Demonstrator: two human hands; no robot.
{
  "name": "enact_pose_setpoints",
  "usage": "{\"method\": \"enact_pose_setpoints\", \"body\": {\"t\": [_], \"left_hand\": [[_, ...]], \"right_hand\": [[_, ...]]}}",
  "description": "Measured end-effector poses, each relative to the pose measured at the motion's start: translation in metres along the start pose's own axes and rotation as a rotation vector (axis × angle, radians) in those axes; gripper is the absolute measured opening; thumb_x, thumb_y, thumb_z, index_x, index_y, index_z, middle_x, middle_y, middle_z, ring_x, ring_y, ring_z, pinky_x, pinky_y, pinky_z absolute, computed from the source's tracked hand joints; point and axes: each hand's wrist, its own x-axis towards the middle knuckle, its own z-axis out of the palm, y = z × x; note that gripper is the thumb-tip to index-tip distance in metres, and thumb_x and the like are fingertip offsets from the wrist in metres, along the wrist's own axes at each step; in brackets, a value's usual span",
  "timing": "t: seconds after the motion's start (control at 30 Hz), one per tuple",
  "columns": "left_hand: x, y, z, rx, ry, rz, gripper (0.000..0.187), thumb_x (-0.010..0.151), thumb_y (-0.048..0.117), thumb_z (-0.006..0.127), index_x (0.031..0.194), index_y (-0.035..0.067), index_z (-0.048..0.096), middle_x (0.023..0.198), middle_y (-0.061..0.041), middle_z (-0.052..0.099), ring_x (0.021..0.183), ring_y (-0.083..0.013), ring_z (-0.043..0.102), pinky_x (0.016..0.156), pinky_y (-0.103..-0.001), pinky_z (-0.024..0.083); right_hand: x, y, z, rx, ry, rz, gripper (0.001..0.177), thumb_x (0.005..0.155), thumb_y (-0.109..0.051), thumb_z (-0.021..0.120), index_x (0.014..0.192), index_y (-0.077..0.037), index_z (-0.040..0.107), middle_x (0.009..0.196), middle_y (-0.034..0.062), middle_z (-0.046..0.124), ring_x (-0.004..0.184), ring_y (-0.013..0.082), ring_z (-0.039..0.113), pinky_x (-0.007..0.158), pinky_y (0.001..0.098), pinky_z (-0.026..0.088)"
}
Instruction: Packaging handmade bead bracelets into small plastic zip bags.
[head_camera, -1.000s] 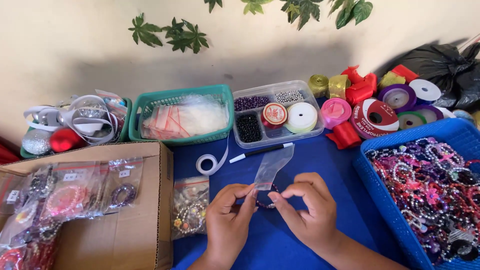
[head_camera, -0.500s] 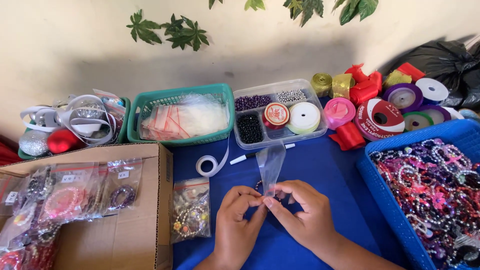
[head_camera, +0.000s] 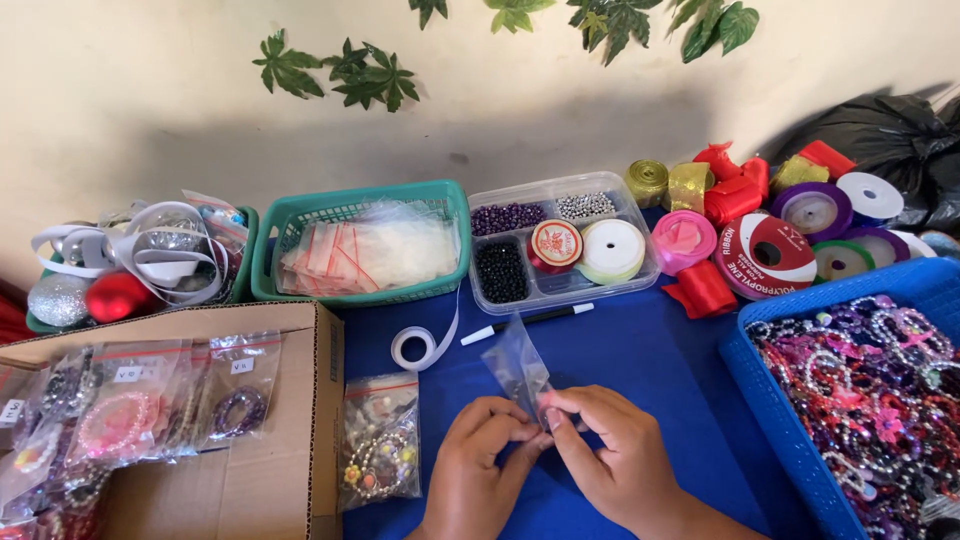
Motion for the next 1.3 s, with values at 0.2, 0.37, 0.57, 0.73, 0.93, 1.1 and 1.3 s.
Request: {"method": "enact_pose_setpoints", "body": {"t": [0.2,0.37,0.57,0.73,0.93,1.1,1.3], "left_hand": [[0.005,0.003,-0.008,-0.127,-0.006,-0.210,0.013,0.082,0.004,0.079,0.087,0.003,0.067,0.091,-0.007,0.067,0.075,-0.0166,0.068,0.065,-0.030,0.055],[-0.001,0.000,-0.007,-0.008,-0.011,-0.338,0.017,0.079,0.005,0.079,0.083,0.002,0.063,0.087,-0.009,0.066,0.070,-0.0215,0.064,0.063,-0.032,0.053],[0.008,0.017,-0.025,0.065,-0.076,0.094,0.059,0.075,0.003,0.070,0.132,0.000,0.055,0.151,-0.027,0.045,0.144,-0.0416,0.040,0.115,-0.050,0.030],[0.012,0.018,-0.027,0.271,-0.195,0.183,0.055,0.075,0.005,0.073,0.130,0.006,0.065,0.155,-0.021,0.048,0.151,-0.0416,0.033,0.119,-0.055,0.016],[0.010,0.010,-0.026,0.273,-0.007,0.211,0.016,0.085,0.015,0.078,0.097,0.012,0.068,0.116,-0.008,0.070,0.128,-0.0345,0.061,0.115,-0.054,0.033],[0.013,0.010,-0.023,0.010,0.061,-0.148,0.012,0.091,0.011,0.074,0.094,0.001,0.068,0.091,-0.010,0.070,0.079,-0.0234,0.071,0.070,-0.031,0.056],[0.017,0.010,-0.024,0.009,0.033,-0.292,0.013,0.096,0.013,0.066,0.094,0.001,0.069,0.090,-0.011,0.070,0.075,-0.0233,0.070,0.067,-0.033,0.055]], "right_hand": [[-0.001,0.002,0.000,-0.015,-0.044,0.180,0.016,0.089,-0.009,0.071,0.103,-0.002,0.075,0.089,0.0090,0.080,0.071,0.0133,0.077,0.058,0.0263,0.058],[-0.003,0.003,0.002,-0.010,0.008,0.298,0.012,0.093,-0.010,0.066,0.102,-0.003,0.072,0.083,0.0074,0.081,0.072,0.0134,0.080,0.060,0.0271,0.058],[0.013,-0.006,-0.016,-0.143,-0.174,-0.138,0.014,0.083,-0.007,0.070,0.096,-0.003,0.066,0.099,0.0131,0.070,0.090,0.0295,0.071,0.080,0.0373,0.056],[0.019,-0.016,-0.022,-0.221,-0.238,-0.386,0.015,0.084,-0.010,0.072,0.096,-0.007,0.064,0.109,0.0137,0.064,0.103,0.0335,0.066,0.090,0.0432,0.051],[0.015,-0.002,-0.023,-0.104,-0.175,-0.104,0.015,0.094,-0.007,0.066,0.107,-0.003,0.068,0.109,0.0108,0.070,0.102,0.0281,0.071,0.090,0.0379,0.056],[0.020,0.003,-0.024,-0.258,-0.249,0.147,0.040,0.081,-0.020,0.074,0.117,-0.003,0.070,0.108,0.0125,0.067,0.103,0.0315,0.067,0.086,0.0389,0.053],[0.022,-0.007,-0.021,-0.377,-0.423,0.150,0.056,0.073,-0.038,0.084,0.116,-0.005,0.069,0.106,0.0114,0.064,0.101,0.0314,0.063,0.085,0.0409,0.051]]}}
